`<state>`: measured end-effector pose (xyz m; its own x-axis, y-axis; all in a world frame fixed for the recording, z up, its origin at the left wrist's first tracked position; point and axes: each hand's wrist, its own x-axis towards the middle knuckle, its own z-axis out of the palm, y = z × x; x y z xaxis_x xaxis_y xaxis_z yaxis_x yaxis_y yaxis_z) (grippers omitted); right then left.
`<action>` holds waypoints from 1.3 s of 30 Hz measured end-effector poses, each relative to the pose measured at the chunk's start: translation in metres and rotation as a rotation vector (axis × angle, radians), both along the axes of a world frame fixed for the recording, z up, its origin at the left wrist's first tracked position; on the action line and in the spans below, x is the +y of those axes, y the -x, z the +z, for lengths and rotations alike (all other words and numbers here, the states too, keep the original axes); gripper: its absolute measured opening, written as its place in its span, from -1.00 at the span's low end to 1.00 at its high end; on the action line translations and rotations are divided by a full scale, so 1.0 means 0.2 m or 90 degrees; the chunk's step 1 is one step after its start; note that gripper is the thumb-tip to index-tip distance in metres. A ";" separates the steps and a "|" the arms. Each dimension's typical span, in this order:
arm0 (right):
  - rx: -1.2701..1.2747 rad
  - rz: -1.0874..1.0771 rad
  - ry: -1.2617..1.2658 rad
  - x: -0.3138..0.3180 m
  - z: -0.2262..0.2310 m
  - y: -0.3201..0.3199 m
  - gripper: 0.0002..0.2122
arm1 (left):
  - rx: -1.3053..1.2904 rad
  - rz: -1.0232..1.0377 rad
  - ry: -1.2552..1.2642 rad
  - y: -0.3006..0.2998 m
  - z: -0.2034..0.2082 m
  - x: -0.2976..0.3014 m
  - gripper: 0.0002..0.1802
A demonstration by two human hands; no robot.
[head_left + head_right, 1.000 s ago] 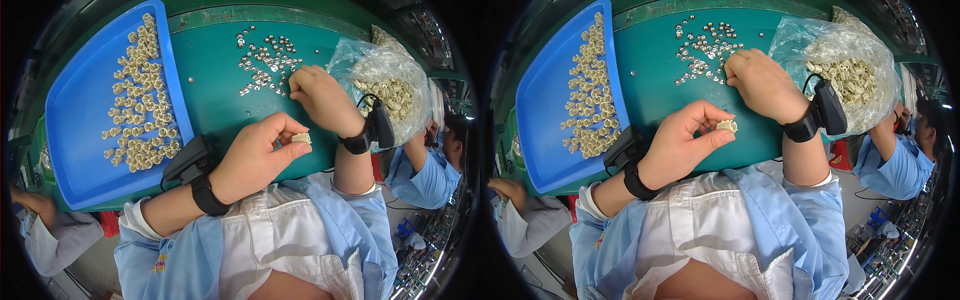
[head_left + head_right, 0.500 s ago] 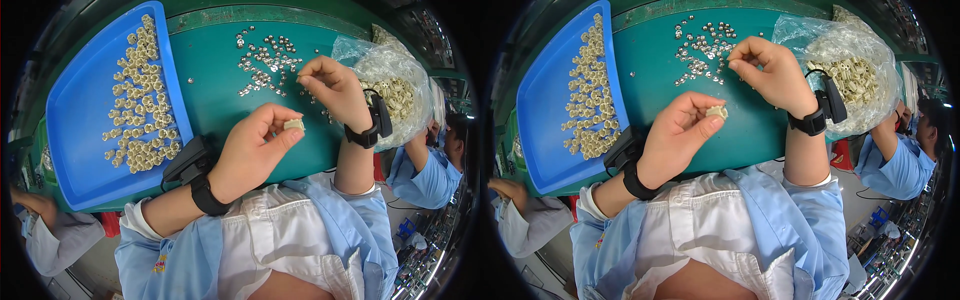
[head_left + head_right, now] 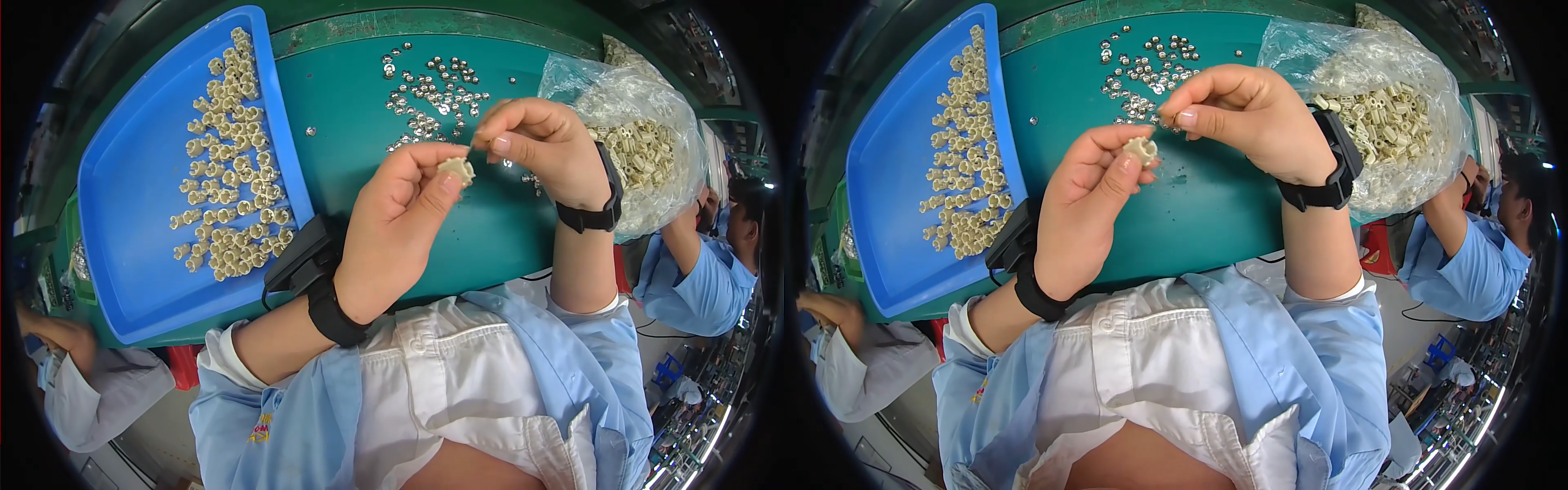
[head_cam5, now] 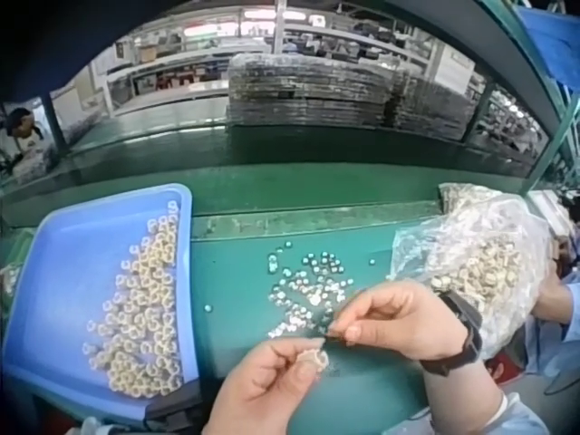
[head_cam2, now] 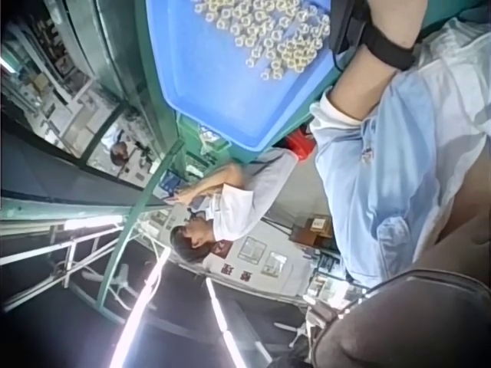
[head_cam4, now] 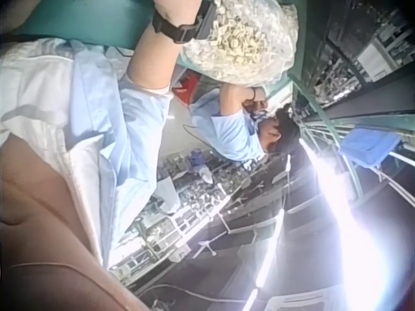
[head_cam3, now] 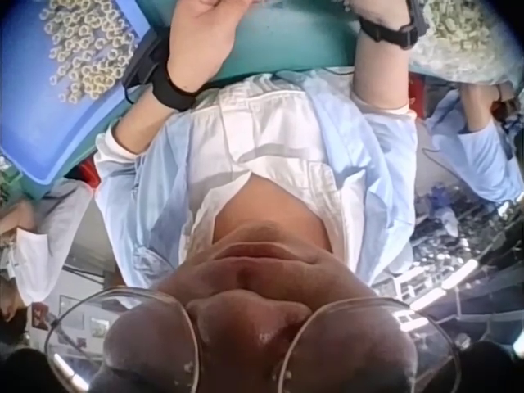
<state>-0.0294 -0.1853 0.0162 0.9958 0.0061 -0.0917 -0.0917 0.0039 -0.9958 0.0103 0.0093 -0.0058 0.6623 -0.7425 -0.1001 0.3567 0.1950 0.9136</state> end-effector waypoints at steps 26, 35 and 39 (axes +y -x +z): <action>0.072 -0.024 -0.065 0.17 0.10 0.10 -0.90 | -0.117 0.038 0.113 0.01 -0.03 0.00 -0.80; 0.032 -0.090 0.083 0.21 0.11 0.15 -0.92 | -0.186 0.069 0.142 0.01 -0.02 0.00 -0.81; -0.076 -0.124 0.144 0.23 0.10 0.16 -0.93 | -0.126 0.053 0.187 0.02 -0.02 0.00 -0.80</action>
